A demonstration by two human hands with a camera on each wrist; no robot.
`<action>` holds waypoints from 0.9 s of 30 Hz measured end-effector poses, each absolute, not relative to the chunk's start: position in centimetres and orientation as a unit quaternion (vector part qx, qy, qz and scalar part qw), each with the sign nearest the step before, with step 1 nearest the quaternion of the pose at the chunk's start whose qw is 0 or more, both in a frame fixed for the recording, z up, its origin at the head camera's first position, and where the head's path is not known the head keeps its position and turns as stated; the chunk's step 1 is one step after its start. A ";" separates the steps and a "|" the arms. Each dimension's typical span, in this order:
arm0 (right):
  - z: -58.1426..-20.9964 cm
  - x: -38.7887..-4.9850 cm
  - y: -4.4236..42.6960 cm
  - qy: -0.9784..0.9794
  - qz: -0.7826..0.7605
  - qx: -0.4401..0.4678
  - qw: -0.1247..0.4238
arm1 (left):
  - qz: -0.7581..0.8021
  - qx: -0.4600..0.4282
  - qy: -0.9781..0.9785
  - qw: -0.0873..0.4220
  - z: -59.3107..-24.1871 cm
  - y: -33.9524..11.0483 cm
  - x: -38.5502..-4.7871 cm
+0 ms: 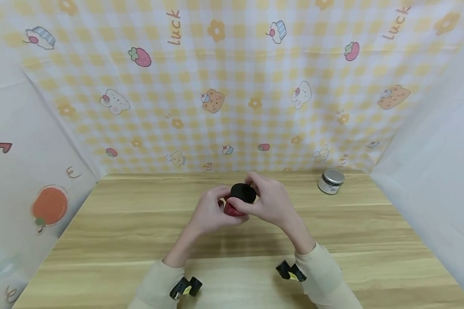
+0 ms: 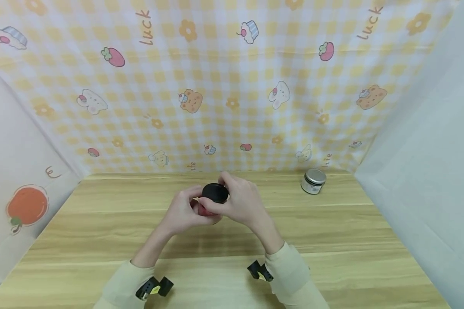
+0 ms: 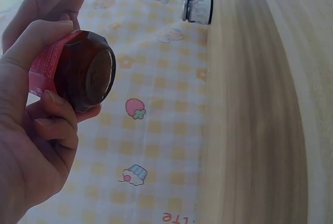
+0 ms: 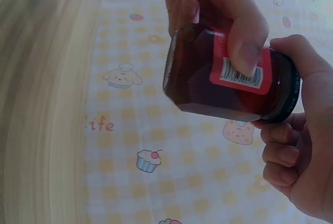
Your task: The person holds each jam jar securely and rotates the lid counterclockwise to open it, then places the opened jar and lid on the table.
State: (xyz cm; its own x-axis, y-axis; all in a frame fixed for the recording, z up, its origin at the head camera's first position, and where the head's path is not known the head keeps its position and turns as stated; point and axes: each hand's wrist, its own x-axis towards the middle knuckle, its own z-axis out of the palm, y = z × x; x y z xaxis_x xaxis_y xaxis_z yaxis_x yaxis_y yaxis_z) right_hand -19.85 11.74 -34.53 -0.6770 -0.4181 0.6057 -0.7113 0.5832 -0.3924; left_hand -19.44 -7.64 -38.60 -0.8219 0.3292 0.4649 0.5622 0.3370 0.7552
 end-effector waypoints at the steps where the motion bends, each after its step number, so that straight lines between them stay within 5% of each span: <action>1: -34.5 -19.8 11.8 -0.855 0.322 0.332 0.235 | -0.504 -0.278 -0.809 0.117 -38.5 -7.6 -19.4; 15: -34.6 -19.9 12.1 -0.820 0.338 0.375 0.270 | -0.504 -0.311 -0.798 0.113 -37.3 -7.7 -18.7; 27: -34.3 -19.7 12.2 -0.791 0.342 0.428 0.272 | -0.546 -0.334 -0.766 0.051 -37.0 -8.0 -18.3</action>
